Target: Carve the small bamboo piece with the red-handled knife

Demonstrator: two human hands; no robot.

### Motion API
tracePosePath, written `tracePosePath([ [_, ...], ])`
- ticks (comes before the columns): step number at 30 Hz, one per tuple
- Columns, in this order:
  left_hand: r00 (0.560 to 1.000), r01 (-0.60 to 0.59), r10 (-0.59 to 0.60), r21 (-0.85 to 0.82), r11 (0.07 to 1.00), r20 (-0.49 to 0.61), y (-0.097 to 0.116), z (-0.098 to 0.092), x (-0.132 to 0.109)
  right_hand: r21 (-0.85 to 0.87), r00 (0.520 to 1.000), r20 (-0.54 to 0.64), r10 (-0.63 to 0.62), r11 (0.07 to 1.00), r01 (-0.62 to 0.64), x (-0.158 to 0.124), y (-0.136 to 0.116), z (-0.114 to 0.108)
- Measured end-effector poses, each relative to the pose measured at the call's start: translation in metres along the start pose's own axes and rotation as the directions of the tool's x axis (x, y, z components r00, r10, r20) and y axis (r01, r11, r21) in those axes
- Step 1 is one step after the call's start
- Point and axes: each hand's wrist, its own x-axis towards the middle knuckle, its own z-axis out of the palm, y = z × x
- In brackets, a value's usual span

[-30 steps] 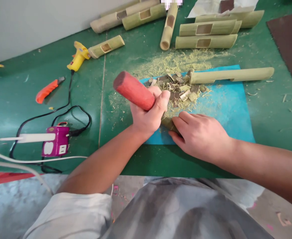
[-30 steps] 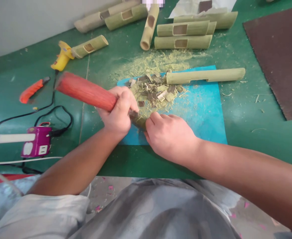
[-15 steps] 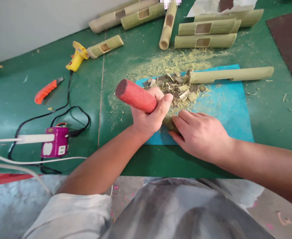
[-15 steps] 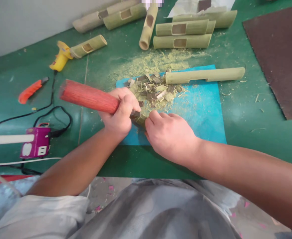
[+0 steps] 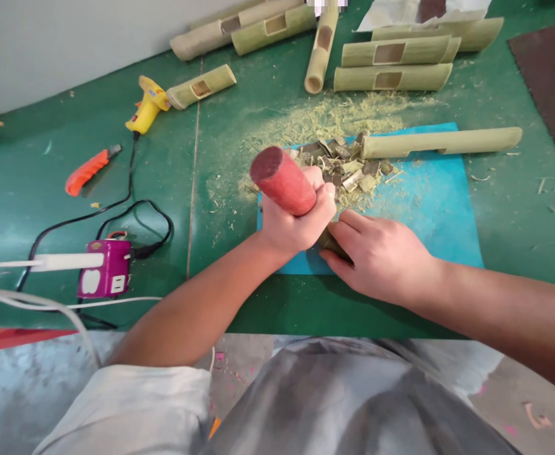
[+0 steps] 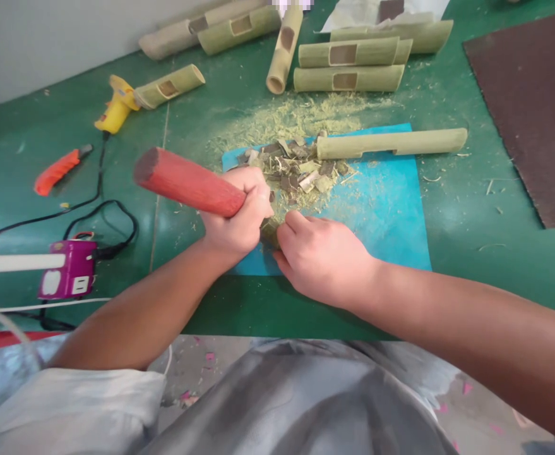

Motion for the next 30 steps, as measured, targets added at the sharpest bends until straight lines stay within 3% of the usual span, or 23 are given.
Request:
tracePosePath([
  [3,0.995,0.013,-0.017,-0.045,0.999,-0.095,0.002,0.002,-0.004,0.001,0.999,-0.037,-0.015,1.0,0.015,0.0,0.003,0.001],
  [7,0.973,0.133,-0.162,-0.171,0.976,-0.167,0.006,0.007,-0.002,-0.014,0.999,-0.036,-0.013,1.0,0.012,0.001,0.003,0.001],
  [13,0.982,0.116,-0.13,-0.107,0.987,-0.137,0.002,0.009,0.001,-0.006,1.0,0.002,0.025,1.0,-0.025,0.003,0.001,-0.002],
  [23,0.988,0.058,-0.069,-0.08,0.995,-0.137,0.0,0.005,-0.002,-0.015,0.999,-0.037,0.003,1.0,-0.004,0.001,0.002,-0.001],
  [30,0.998,0.055,-0.057,-0.09,0.994,-0.027,-0.007,-0.005,-0.002,-0.016,1.0,-0.027,0.017,1.0,-0.018,0.001,0.001,-0.002],
])
